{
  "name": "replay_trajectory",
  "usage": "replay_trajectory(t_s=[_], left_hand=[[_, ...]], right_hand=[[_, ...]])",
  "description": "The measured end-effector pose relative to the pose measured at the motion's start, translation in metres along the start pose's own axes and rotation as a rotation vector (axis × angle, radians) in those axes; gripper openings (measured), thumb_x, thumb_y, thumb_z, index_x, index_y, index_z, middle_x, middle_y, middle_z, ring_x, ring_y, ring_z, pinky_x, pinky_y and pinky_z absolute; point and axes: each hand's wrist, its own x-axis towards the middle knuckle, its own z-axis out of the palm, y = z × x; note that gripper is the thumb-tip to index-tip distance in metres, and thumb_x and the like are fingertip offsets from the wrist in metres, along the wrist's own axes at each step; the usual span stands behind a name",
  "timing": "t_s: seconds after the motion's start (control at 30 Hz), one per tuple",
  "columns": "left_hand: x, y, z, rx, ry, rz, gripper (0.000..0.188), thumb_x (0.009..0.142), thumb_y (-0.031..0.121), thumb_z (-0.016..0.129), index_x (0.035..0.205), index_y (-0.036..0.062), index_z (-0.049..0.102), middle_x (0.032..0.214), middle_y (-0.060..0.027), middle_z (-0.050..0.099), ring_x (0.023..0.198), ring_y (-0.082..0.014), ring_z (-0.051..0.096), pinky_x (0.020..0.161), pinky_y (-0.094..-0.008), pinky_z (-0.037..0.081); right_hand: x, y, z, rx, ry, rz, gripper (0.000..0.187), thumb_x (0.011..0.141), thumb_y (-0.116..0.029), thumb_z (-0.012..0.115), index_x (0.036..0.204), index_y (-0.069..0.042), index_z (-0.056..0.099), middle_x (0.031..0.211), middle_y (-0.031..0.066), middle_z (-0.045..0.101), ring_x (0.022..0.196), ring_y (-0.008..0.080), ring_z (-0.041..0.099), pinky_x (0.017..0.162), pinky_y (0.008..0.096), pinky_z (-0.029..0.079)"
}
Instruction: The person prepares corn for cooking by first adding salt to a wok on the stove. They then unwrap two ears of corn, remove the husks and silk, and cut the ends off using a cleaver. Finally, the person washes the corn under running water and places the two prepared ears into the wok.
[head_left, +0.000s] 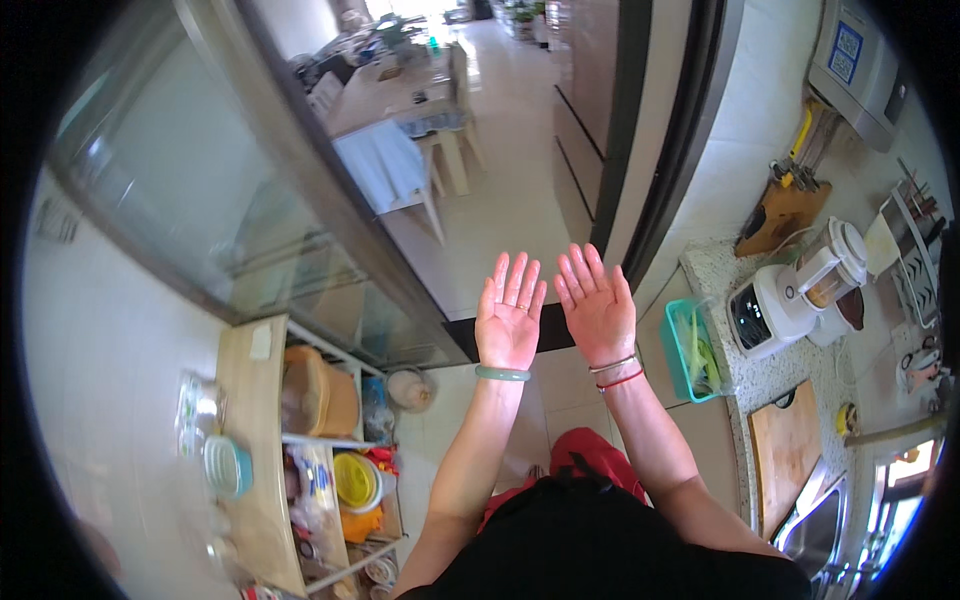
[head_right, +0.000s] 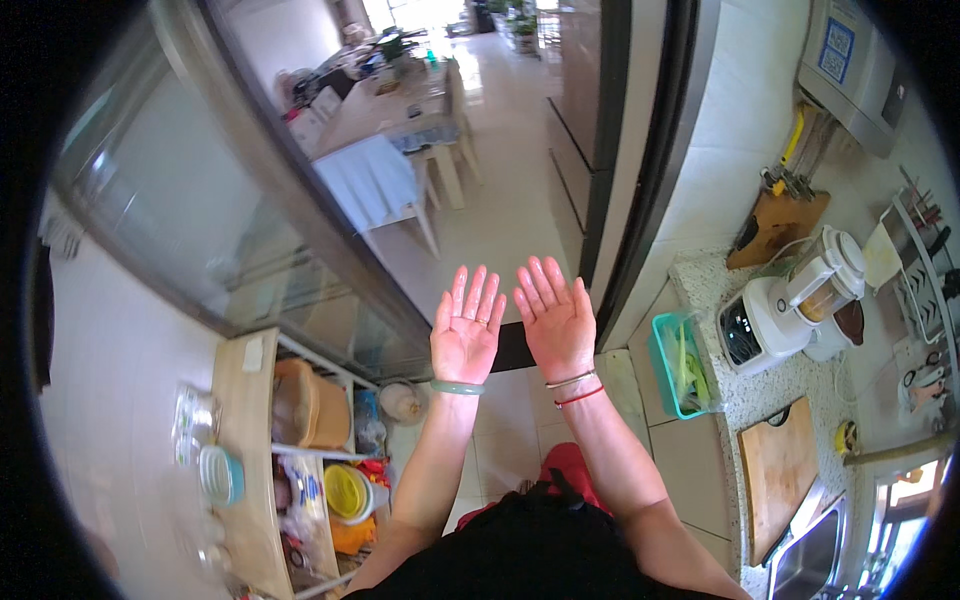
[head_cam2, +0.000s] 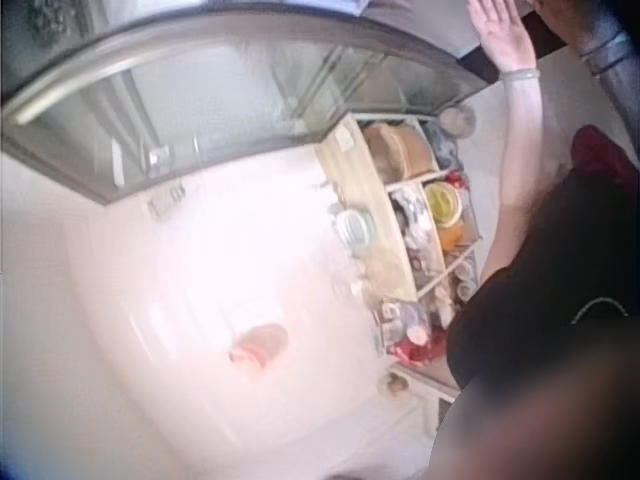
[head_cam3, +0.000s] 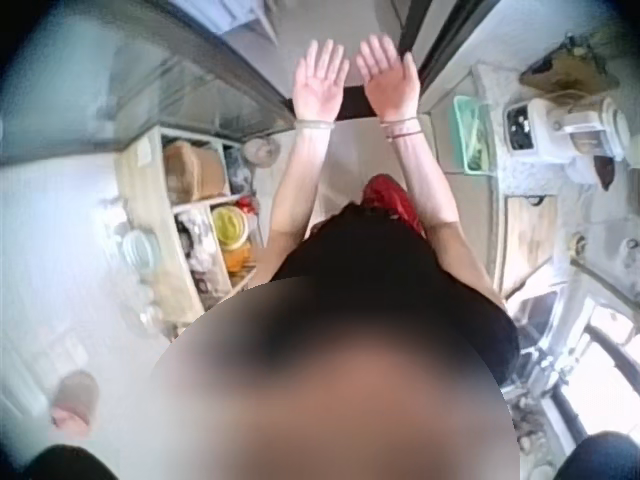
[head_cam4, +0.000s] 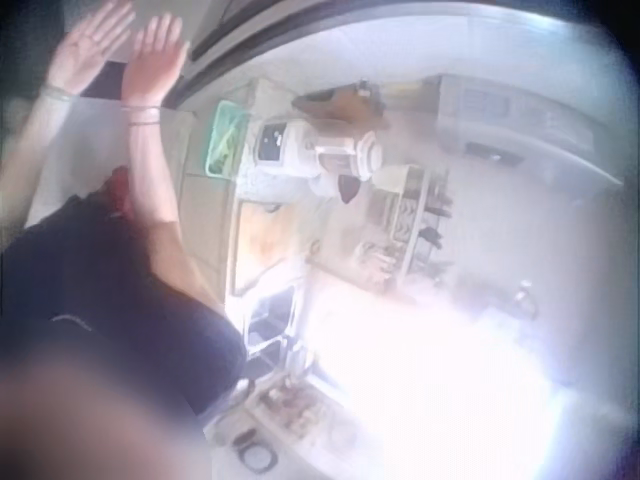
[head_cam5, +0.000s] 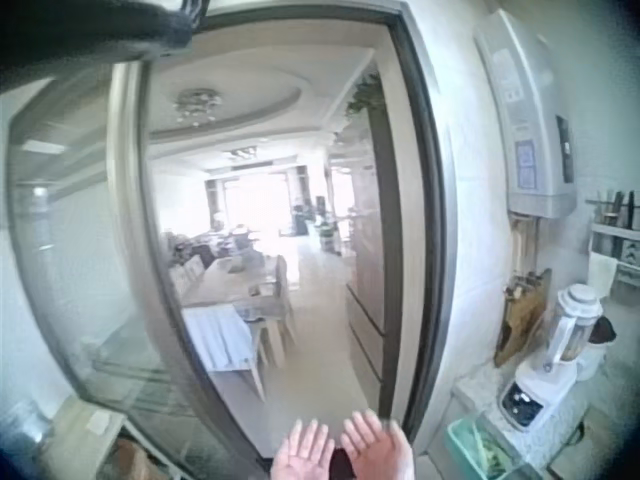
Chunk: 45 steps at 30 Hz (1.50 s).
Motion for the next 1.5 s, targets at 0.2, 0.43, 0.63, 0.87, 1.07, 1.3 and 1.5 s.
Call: replay_trajectory(t_s=[0.2,0.43,0.63,0.87,1.07,1.3,1.5], left_hand=[[0.134,-0.032,-0.009,-0.044,-0.013,-0.107,0.046,0.1,0.033,0.041,0.14,0.0114,0.04,0.147,-0.0107,0.037,0.136,-0.0263,0.035,0.113,-0.0423,0.031],[0.296,-0.033,-0.02,0.026,0.049,-0.088,0.045,0.1,0.034,0.043,0.14,0.0128,0.041,0.146,-0.0092,0.04,0.135,-0.0254,0.036,0.112,-0.0422,0.031],[0.406,-0.018,-0.046,0.029,0.123,-0.042,0.044,0.098,0.034,0.045,0.138,0.0147,0.043,0.145,-0.0086,0.04,0.135,-0.0252,0.036,0.112,-0.0417,0.03],[0.56,-0.011,-0.076,-0.015,0.161,-0.14,0.044,0.098,0.033,0.045,0.139,0.0148,0.042,0.145,-0.0091,0.04,0.136,-0.0267,0.035,0.112,-0.0422,0.03],[0.687,-0.008,-0.089,0.024,0.151,-0.231,0.048,0.099,0.036,0.044,0.141,0.0127,0.039,0.146,-0.0101,0.038,0.135,-0.0259,0.035,0.112,-0.0421,0.031],[0.802,-0.043,-0.13,0.012,0.191,-0.444,0.052,0.1,0.036,0.041,0.144,0.0099,0.034,0.148,-0.0127,0.036,0.136,-0.0292,0.035,0.113,-0.043,0.029],[0.904,-0.086,-0.158,0.039,0.253,-0.641,0.049,0.099,0.037,0.042,0.141,0.0125,0.038,0.146,-0.0102,0.039,0.135,-0.0275,0.037,0.112,-0.0434,0.029]], right_hand=[[0.118,-0.04,-0.028,0.01,0.033,-0.074,0.055,0.102,-0.041,0.027,0.144,-0.006,0.034,0.149,0.0103,0.037,0.137,0.0265,0.035,0.114,0.0418,0.027],[0.29,-0.052,-0.05,0.018,0.068,-0.041,0.054,0.101,-0.043,0.033,0.142,-0.008,0.038,0.146,0.0082,0.041,0.133,0.0248,0.04,0.112,0.0412,0.029],[0.412,-0.045,-0.075,0.078,0.159,0.054,0.05,0.101,-0.042,0.034,0.136,-0.009,0.046,0.144,0.0072,0.044,0.133,0.0258,0.04,0.11,0.0425,0.032],[0.561,-0.04,-0.104,0.088,0.185,0.009,0.052,0.1,-0.042,0.033,0.137,-0.008,0.044,0.144,0.0079,0.044,0.133,0.0259,0.04,0.11,0.0424,0.032],[0.677,-0.04,-0.131,0.149,0.329,-0.094,0.053,0.1,-0.042,0.035,0.137,-0.006,0.045,0.144,0.0093,0.044,0.132,0.0278,0.041,0.107,0.0434,0.037],[0.767,-0.051,-0.171,0.187,0.504,-0.279,0.053,0.099,-0.041,0.035,0.136,-0.004,0.045,0.141,0.0127,0.047,0.13,0.0305,0.045,0.106,0.0448,0.04],[0.842,-0.069,-0.232,0.261,0.669,-0.412,0.056,0.099,-0.042,0.034,0.136,-0.002,0.043,0.141,0.0152,0.046,0.127,0.0326,0.048,0.102,0.0463,0.044]])
